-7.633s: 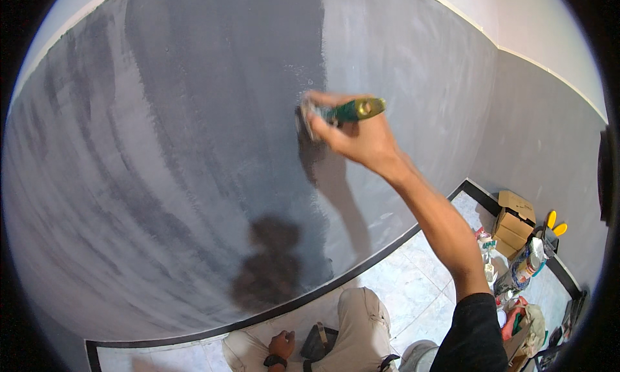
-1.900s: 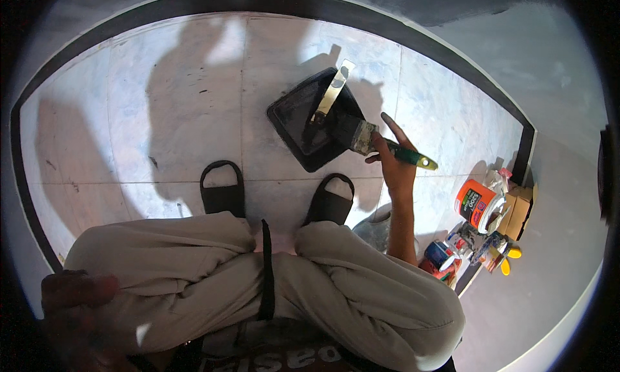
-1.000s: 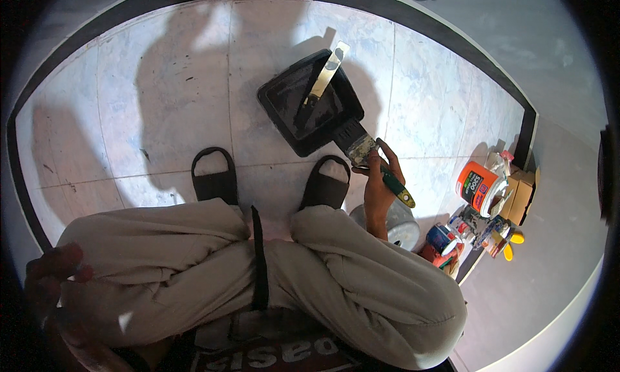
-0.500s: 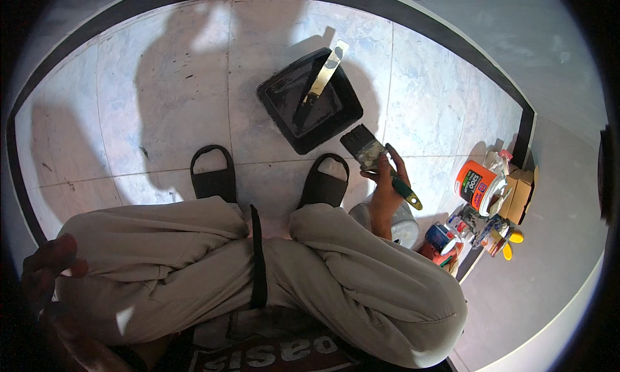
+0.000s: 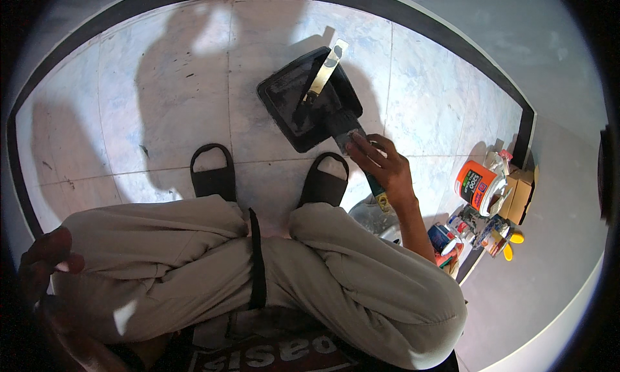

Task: The person paints a wall using a paint brush, repeatedly dipping the brush into a paint tray and applying paint to the wall.

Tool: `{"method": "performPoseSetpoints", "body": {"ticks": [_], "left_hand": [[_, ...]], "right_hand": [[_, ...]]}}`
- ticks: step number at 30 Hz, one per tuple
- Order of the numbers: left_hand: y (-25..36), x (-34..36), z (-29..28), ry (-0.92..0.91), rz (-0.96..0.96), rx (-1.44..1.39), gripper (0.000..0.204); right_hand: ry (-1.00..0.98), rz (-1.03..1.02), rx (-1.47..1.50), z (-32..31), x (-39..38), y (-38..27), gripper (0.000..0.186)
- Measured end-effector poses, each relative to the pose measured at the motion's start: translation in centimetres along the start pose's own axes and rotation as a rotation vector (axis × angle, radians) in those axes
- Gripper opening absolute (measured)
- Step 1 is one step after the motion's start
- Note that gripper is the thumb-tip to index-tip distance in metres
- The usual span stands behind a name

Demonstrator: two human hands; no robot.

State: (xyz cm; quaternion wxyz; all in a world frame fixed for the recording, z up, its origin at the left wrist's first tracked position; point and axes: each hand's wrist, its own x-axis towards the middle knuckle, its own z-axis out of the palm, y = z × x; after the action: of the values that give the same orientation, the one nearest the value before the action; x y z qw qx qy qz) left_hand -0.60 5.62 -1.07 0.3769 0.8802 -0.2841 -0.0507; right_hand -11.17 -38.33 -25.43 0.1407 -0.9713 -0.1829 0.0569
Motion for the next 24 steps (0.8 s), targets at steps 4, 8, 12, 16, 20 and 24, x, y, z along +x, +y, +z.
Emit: {"method": "performPoseSetpoints", "body": {"ticks": [4, 8, 12, 16, 20, 24], "left_hand": [[-0.5, 0.3, 0.0, 0.019, -0.011, -0.007, 0.026], [-0.4, 1.0, -0.3, 0.02, -0.036, 0.025, 0.026], [-0.4, 1.5, -0.3, 0.019, -0.062, 0.044, 0.025], [-0.5, 1.7, 0.0, 0.018, -0.097, 0.053, 0.024], [0.8, 2.0, -0.4, 0.046, -0.22, 0.1, 0.024], [4.9, 1.2, 1.4, 0.095, -0.574, 0.154, 0.023]], "right_hand": [[0.005, -0.069, -0.021, 0.2, -1.1, 1.2, 0.049], [0.012, -0.093, -0.012, 0.5, -1.7, 1.3, 0.05], [-0.029, -0.105, -0.042, 0.6, -2.6, 1.5, 0.056], [-0.04, -0.089, -0.027, 0.8, -3.5, 1.6, 0.059], [-0.056, -0.071, -0.036, -1.0, -3.6, 1.7, 0.06], [0.259, 0.079, 0.338, -3.4, -3.7, 2.6, 0.046]]}}
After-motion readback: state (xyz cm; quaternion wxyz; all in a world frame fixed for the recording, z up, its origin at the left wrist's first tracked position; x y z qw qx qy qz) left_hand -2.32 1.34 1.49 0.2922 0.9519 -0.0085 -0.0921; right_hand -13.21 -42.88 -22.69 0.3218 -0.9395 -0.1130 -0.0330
